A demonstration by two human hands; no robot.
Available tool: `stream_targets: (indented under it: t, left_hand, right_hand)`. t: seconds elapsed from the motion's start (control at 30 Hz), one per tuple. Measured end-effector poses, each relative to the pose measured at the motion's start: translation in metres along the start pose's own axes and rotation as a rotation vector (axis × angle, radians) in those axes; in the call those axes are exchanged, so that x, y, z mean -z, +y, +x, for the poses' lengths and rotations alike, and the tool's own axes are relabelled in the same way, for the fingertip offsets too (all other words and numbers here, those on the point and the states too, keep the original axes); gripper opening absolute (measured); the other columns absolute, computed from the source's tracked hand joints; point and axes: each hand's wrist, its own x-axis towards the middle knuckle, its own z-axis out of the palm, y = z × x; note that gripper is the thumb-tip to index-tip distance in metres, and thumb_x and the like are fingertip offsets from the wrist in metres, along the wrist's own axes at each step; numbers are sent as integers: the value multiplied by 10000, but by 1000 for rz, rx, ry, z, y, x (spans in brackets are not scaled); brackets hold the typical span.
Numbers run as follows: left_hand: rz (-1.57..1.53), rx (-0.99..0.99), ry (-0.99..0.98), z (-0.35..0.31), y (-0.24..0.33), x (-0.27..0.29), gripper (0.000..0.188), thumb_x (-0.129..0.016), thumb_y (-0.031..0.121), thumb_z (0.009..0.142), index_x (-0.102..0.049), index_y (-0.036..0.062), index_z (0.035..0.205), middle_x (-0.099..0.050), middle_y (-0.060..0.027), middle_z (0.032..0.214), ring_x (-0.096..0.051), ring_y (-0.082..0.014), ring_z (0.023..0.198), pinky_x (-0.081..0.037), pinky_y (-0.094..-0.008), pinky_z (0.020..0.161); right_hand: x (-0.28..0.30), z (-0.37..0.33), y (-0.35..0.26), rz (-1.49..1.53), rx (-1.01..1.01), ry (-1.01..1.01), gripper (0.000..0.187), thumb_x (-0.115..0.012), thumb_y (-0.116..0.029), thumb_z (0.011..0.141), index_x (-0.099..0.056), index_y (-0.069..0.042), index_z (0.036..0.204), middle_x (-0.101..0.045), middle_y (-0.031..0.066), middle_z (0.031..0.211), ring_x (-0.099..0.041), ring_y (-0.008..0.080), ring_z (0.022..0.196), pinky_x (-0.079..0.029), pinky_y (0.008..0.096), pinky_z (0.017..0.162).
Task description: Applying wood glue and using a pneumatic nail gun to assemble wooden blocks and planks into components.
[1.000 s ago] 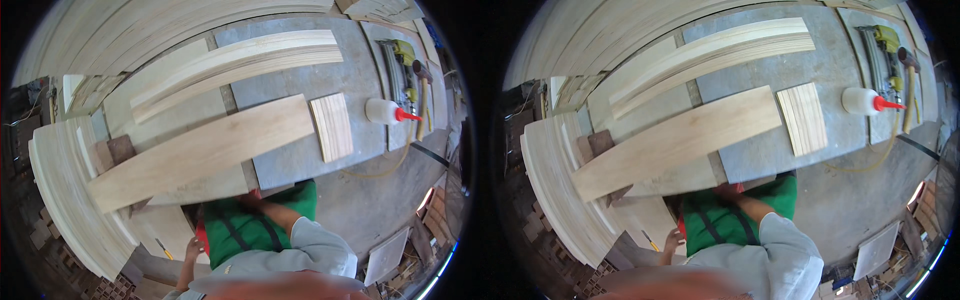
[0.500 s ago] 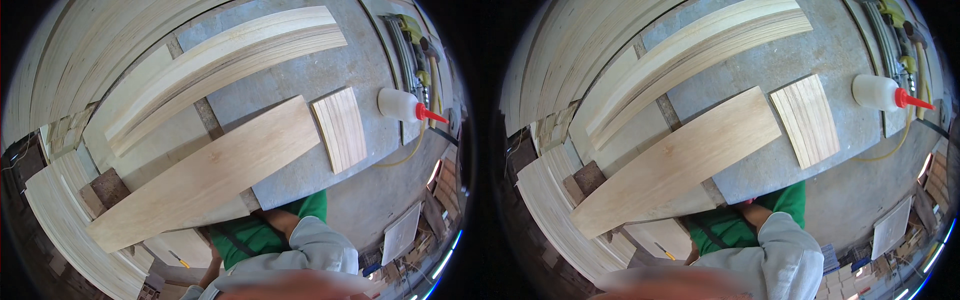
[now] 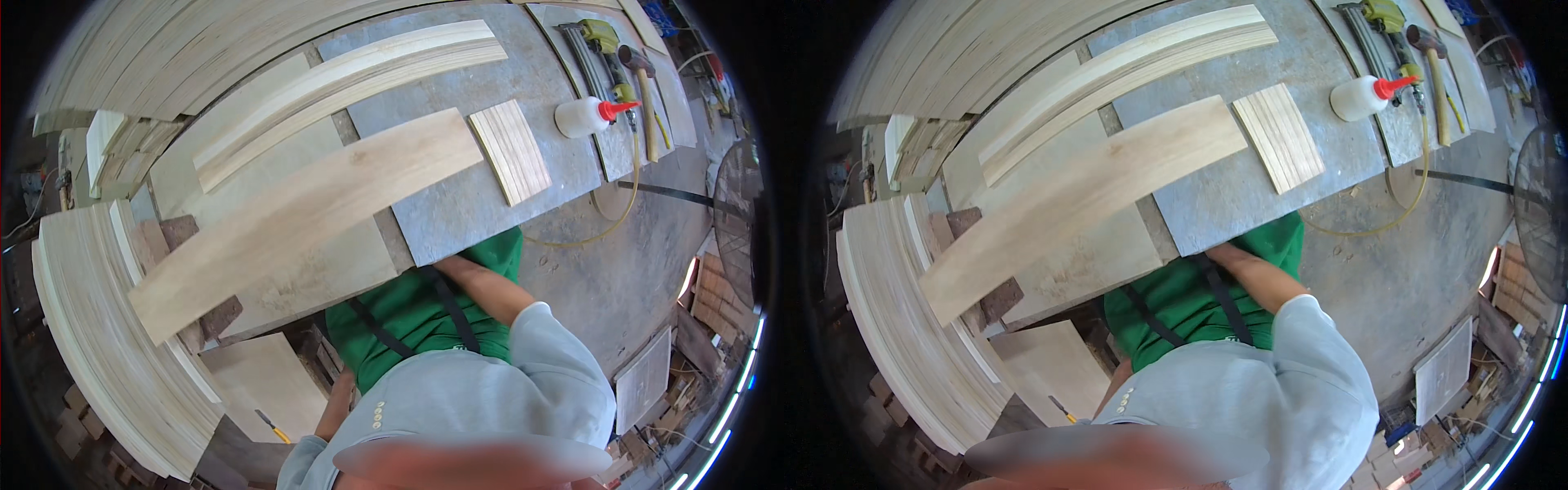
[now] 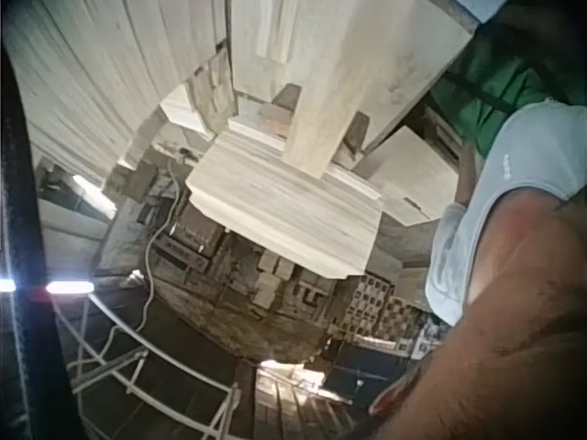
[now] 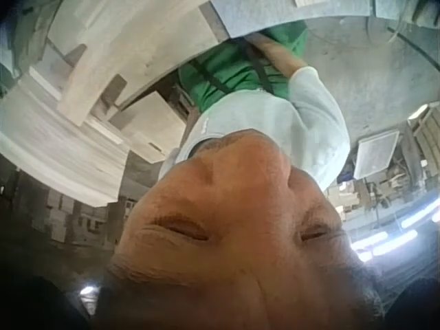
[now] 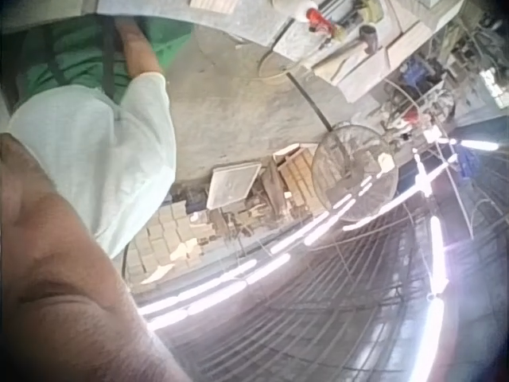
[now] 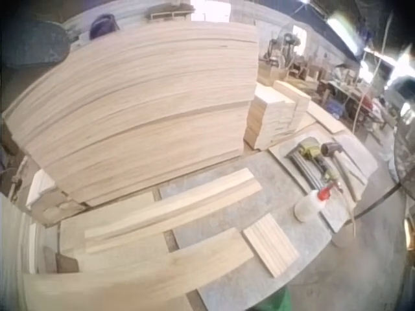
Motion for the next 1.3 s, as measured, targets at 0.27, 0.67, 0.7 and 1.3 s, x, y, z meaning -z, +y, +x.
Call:
stream_targets:
  t: [0.27,0.67,0.7,1.3]
  left_hand:
    - [-91,-22,-200,72,-66,45,567,-663,157,754,-491,11,1274,-648,-142,957,-603,-188,800,-460,-292,664]
    - [-52,-392,298,-39,119,43,538,-647,161,821,-479,33,1316,-609,-194,1133,-616,-269,995,-488,-351,855]
    - [-58,-390,297,-42,126,39,538,-647,161,821,-479,33,1316,-609,-194,1133,-616,-269,995,-488,-351,855]
    - [92,-534,304,-48,153,28,491,-637,143,821,-512,40,1284,-606,-176,1129,-604,-250,932,-491,-346,812]
  right_hand:
    - [222,-76,-92,345,-417,11,352,-612,-244,847,-599,-10,1110,-631,219,1040,-611,310,1001,-480,391,838]
    - [225,-42,-18,-412,-466,627,677,-706,-435,714,-517,2,1195,-568,228,1081,-534,400,1013,-424,478,867]
    - [227,-41,-19,-416,-462,623,677,-706,-435,714,-517,2,1195,-568,228,1081,-534,400,1013,-424,478,867]
    - [219,-57,1,-256,-462,744,600,-610,-421,798,-524,19,1196,-606,175,1017,-565,325,965,-393,439,921]
